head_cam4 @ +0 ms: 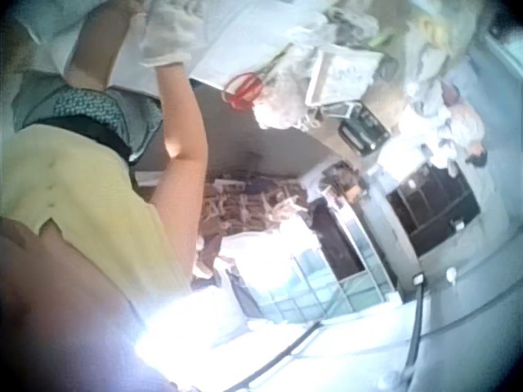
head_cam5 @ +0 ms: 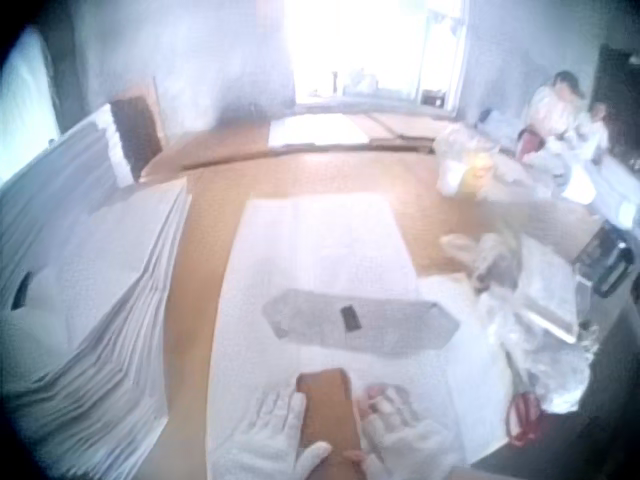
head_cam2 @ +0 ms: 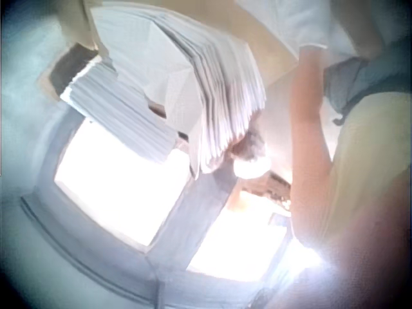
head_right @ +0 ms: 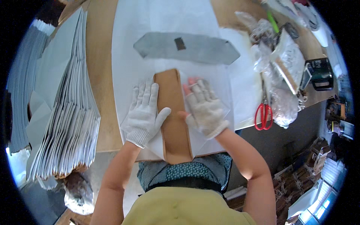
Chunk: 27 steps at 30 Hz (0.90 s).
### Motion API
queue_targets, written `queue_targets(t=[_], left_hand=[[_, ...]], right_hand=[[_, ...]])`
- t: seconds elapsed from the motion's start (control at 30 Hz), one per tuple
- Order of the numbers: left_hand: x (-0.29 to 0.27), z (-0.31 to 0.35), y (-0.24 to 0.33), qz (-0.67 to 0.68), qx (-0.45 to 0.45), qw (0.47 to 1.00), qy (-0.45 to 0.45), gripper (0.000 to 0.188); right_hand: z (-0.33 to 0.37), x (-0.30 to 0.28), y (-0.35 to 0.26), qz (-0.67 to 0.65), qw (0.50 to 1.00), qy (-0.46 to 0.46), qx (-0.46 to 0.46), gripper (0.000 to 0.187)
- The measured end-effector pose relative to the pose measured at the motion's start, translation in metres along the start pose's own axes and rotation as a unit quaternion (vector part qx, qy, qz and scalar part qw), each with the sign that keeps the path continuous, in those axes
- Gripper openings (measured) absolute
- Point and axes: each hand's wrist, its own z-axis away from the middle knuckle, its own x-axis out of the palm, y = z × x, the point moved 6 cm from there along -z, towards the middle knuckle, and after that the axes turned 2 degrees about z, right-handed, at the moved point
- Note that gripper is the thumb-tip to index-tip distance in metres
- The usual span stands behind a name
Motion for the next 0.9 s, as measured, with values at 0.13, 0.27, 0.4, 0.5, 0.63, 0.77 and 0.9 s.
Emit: queue_targets(t=[0.13,0.27,0.4,0.5,0.63,0.77,0.9], left_hand=[[0.0,-0.021,-0.001,0.017,0.011,0.999,0.026,0.077],[-0.02,0.005,0.0,0.022,0.009,1.0,0.011,0.074],[-0.009,0.045,-0.009,-0.013,0.026,0.999,0.029,0.074],[-0.01,0.049,-0.007,-0.033,0.018,0.999,0.036,0.076],[-0.011,0.054,-0.013,-0.048,0.0,0.997,0.058,0.074],[-0.013,0.068,-0.012,-0.034,0.015,0.997,0.064,0.07],[-0.02,0.098,-0.024,-0.014,-0.015,0.998,0.053,0.061]], right_hand=[[-0.047,0.001,0.004,-0.083,0.994,0.049,-0.051,0.064],[-0.087,-0.014,0.076,0.021,0.99,0.133,0.048,0.054],[-0.073,-0.028,0.168,0.008,0.953,0.074,0.294,0.068],[-0.047,-0.039,0.173,-0.012,0.939,-0.006,0.344,0.088],[-0.015,-0.05,0.162,-0.179,0.912,-0.029,0.368,0.071],[0.043,-0.069,0.207,-0.296,0.908,0.137,0.262,0.035],[0.089,-0.117,0.153,-0.208,0.902,0.068,0.372,0.032]])
